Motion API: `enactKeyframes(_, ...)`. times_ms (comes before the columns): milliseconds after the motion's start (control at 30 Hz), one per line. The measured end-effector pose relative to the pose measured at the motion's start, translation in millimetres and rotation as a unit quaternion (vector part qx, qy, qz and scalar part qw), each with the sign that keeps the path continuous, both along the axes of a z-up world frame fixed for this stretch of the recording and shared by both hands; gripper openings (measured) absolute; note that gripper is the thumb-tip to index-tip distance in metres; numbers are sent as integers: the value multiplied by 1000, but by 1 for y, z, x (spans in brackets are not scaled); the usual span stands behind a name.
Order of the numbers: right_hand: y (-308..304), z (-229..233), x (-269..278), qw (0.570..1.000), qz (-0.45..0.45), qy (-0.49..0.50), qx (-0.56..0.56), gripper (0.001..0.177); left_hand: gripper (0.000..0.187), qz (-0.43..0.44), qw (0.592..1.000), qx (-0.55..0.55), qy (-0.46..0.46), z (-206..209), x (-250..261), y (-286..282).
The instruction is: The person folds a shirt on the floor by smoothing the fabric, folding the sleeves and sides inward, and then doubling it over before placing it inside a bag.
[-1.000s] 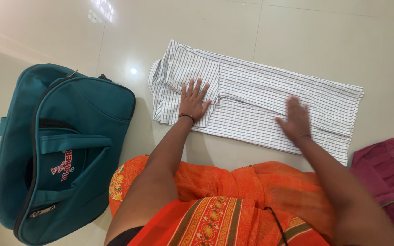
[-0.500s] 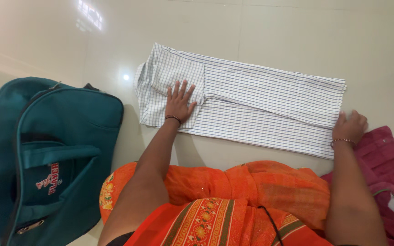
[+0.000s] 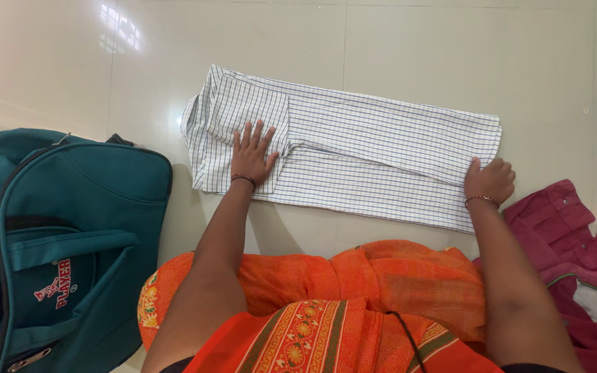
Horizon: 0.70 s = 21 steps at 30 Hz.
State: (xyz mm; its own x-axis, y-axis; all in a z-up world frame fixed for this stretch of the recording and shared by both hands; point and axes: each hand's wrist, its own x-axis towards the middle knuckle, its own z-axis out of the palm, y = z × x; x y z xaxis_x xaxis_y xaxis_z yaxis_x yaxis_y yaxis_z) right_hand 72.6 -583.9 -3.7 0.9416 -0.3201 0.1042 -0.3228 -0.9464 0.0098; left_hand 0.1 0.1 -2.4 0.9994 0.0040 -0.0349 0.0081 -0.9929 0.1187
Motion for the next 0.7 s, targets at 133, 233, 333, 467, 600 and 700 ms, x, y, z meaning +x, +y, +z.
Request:
enactKeyframes(133,-6,-20,0,989,85,-90,-85,36,68,5,1000,-1,12,-1,0,0)
enactKeyframes(233,-11,-23,12,998,40,-7,48,37,67,-3,1000,-14,-9,-2,-1,1)
enactKeyframes(333,-25,-8,26,974,-24,-7,225,43,67,-1,1000,-13,-2,-1,1,0)
enactKeyframes(467,-38,13,20,837,-59,16,544,33,66,18,999,-24,17,7,5,-11)
enactKeyframes(600,-31,33,15,873,-47,34,485,33,69,-13,989,-124,-76,17,19,-58)
enactKeyframes(700,-17,32,23,918,-27,62,391,37,71,-160,972,-163,-58,23,24,-128)
